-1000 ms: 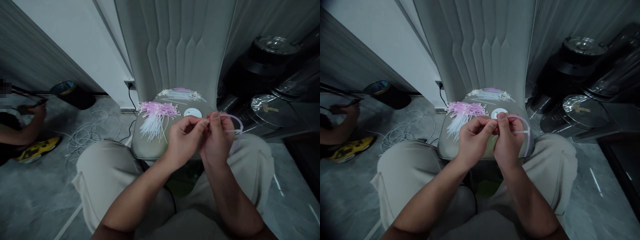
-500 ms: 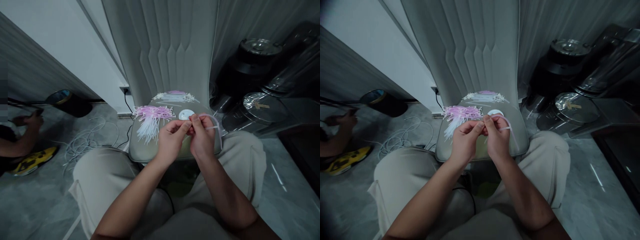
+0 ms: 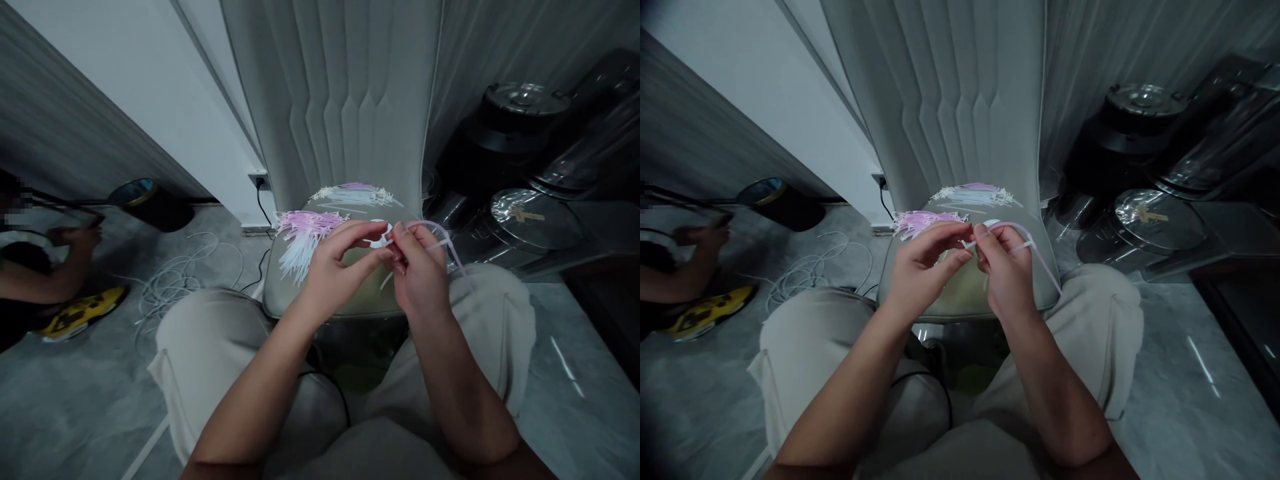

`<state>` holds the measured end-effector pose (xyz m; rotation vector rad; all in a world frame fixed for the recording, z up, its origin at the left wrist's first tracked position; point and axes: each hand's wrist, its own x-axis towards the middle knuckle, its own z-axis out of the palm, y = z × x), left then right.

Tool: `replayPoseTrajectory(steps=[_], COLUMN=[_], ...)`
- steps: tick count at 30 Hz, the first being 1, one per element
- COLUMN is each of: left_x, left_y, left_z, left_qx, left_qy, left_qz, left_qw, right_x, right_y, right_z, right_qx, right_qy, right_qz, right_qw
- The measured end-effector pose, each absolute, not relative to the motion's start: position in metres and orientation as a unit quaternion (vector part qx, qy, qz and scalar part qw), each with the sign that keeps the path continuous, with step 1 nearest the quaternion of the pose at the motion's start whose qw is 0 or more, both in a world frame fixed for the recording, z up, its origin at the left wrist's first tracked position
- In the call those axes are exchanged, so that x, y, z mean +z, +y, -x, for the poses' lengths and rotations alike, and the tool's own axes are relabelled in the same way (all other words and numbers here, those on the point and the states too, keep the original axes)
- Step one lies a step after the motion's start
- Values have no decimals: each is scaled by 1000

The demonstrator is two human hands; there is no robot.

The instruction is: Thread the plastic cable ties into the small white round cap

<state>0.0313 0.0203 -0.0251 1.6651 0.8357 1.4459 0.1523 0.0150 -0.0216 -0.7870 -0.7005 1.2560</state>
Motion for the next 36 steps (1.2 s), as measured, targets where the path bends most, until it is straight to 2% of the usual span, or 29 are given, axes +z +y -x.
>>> replayPoseTrajectory(steps=[5, 10, 20, 26, 36], left_x=[-26, -35, -40, -37, -38], left_y=[24, 28, 26, 21, 24], left_z=[-31, -36, -43, -42, -36], left_qx=[557, 573, 606, 615, 573], left_qy=[264, 243, 248, 283, 281], left_qz=[-605, -545, -518, -534, -533], left_qw=[505, 562, 551, 507, 555], right_x=[-21, -22, -17, -12, -10], right_y=[16, 13, 8, 2, -1], right_z=[-154, -150, -143, -141, -141], right_qx=[595, 614, 613, 630, 635], right_qy=[-324, -314, -296, -305, -297], right_qz=[331, 321, 325, 292, 309], right_qw=[657, 649, 657, 652, 643])
